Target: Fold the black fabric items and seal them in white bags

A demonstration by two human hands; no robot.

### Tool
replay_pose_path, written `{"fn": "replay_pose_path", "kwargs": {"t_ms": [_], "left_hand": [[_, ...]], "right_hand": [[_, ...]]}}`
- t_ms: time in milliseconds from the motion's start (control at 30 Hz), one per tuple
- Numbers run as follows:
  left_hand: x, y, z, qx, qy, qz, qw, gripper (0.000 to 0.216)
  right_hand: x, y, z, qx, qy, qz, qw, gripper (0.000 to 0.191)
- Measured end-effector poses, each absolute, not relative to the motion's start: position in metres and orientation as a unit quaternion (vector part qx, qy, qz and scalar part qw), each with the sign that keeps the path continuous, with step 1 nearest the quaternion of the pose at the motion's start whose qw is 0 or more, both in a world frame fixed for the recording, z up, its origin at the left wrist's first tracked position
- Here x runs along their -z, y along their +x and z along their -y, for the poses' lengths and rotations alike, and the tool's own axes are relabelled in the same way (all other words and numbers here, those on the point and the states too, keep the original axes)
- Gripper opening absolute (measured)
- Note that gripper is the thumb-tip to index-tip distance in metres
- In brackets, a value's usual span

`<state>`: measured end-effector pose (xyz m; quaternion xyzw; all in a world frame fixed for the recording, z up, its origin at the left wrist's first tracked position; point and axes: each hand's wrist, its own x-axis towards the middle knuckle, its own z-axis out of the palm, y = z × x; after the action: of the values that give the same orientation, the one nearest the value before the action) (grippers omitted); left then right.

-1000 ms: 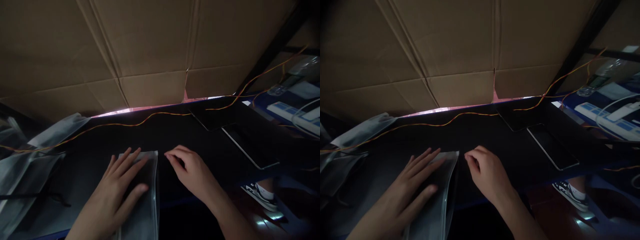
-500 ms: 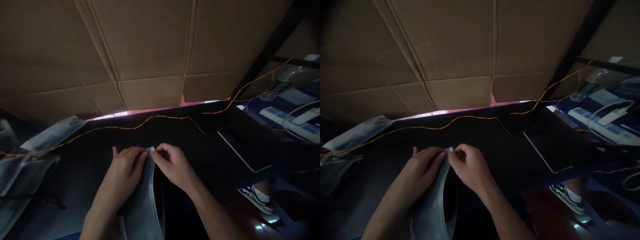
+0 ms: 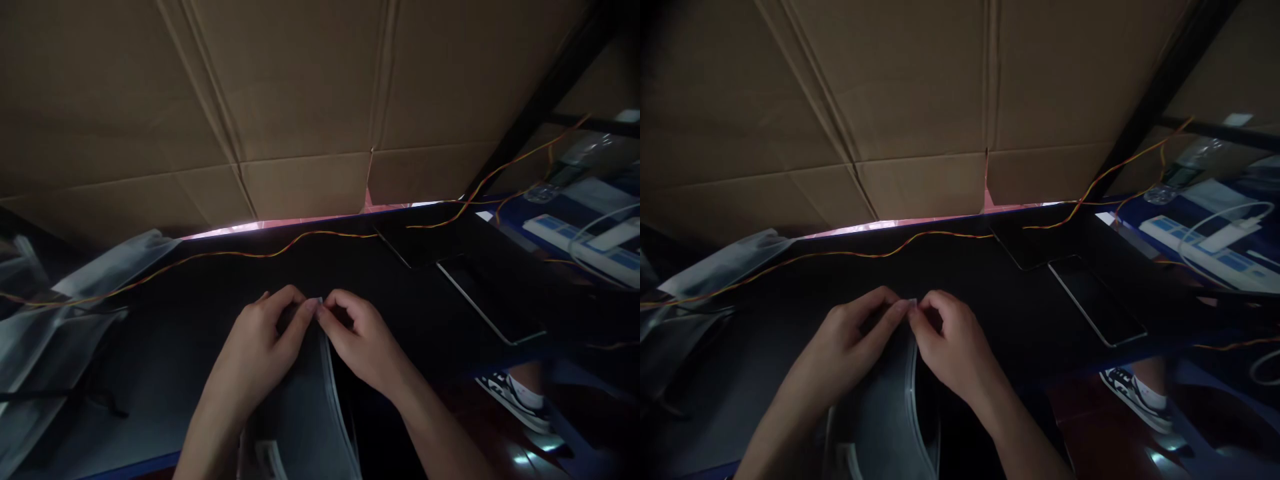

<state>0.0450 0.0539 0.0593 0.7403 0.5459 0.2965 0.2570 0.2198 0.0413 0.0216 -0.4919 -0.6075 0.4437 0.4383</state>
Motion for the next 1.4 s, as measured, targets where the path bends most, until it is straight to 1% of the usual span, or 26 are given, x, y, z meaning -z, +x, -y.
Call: {"fn": "replay_pose_path", "kwargs": {"t_ms": [67, 200, 233, 300, 367, 500, 667, 767, 800, 867, 933, 1000, 1067, 1167, 1233, 1300, 1333, 1400], "left_hand": [[-0.06, 0.042, -0.055, -0.303, 0.739, -0.539, 0.267, 0.032], [-0.056, 0.041, -0.054, -0.326, 0.729, -0.536, 0.276, 0.035], [-0.055, 0.041, -0.052, -0.327, 0.728, -0.533, 0.28, 0.035], [-0.055, 0.043, -0.049, -0.328, 0.728, -0.528, 0.288, 0.034], [-0.056, 0.045, -0.045, -0.33, 0.729, -0.524, 0.292, 0.033], [-0.06, 0.046, -0.041, -0.348, 0.721, -0.528, 0.284, 0.033], [-0.062, 0.05, -0.037, -0.362, 0.721, -0.511, 0.296, 0.032], [-0.063, 0.052, -0.035, -0.373, 0.724, -0.495, 0.303, 0.031], [-0.062, 0.051, -0.035, -0.376, 0.723, -0.495, 0.303, 0.031], [-0.061, 0.047, -0.035, -0.383, 0.714, -0.507, 0.295, 0.03], [-0.059, 0.042, -0.036, -0.396, 0.698, -0.526, 0.281, 0.03], [-0.058, 0.038, -0.036, -0.415, 0.68, -0.543, 0.265, 0.03], [-0.058, 0.038, -0.035, -0.434, 0.666, -0.551, 0.255, 0.031], [-0.061, 0.04, -0.033, -0.451, 0.658, -0.55, 0.246, 0.03], [-0.063, 0.041, -0.032, -0.446, 0.665, -0.546, 0.245, 0.029], [-0.064, 0.041, -0.032, -0.42, 0.684, -0.538, 0.257, 0.029], [-0.064, 0.041, -0.033, -0.401, 0.696, -0.532, 0.267, 0.029], [-0.063, 0.044, -0.033, -0.373, 0.717, -0.518, 0.28, 0.029]], "right_hand": [[-0.021, 0.225, -0.04, -0.467, -0.473, 0.608, 0.434, 0.024], [-0.018, 0.235, -0.036, -0.534, -0.408, 0.606, 0.425, 0.009], [-0.017, 0.236, -0.035, -0.546, -0.396, 0.605, 0.423, 0.008], [-0.018, 0.236, -0.034, -0.546, -0.395, 0.604, 0.425, 0.011], [-0.02, 0.232, -0.033, -0.523, -0.414, 0.602, 0.437, 0.009], [-0.021, 0.22, -0.031, -0.475, -0.448, 0.592, 0.473, 0.019], [-0.019, 0.204, -0.028, -0.436, -0.481, 0.592, 0.477, 0.035], [-0.022, 0.205, -0.028, -0.43, -0.473, 0.604, 0.476, 0.038], [-0.023, 0.209, -0.028, -0.443, -0.462, 0.608, 0.469, 0.036], [-0.025, 0.221, -0.028, -0.496, -0.427, 0.614, 0.441, 0.025], [-0.024, 0.236, -0.026, -0.558, -0.392, 0.622, 0.385, 0.013], [-0.022, 0.246, -0.02, -0.588, -0.389, 0.632, 0.322, 0.018], [-0.022, 0.248, -0.013, -0.576, -0.42, 0.641, 0.286, 0.018], [-0.025, 0.242, -0.004, -0.525, -0.459, 0.663, 0.271, 0.015], [-0.029, 0.241, -0.005, -0.513, -0.454, 0.679, 0.265, 0.021], [-0.033, 0.245, -0.011, -0.537, -0.42, 0.673, 0.286, 0.03], [-0.035, 0.247, -0.016, -0.554, -0.401, 0.66, 0.31, 0.03], [-0.038, 0.248, -0.025, -0.56, -0.385, 0.636, 0.366, 0.017]]}}
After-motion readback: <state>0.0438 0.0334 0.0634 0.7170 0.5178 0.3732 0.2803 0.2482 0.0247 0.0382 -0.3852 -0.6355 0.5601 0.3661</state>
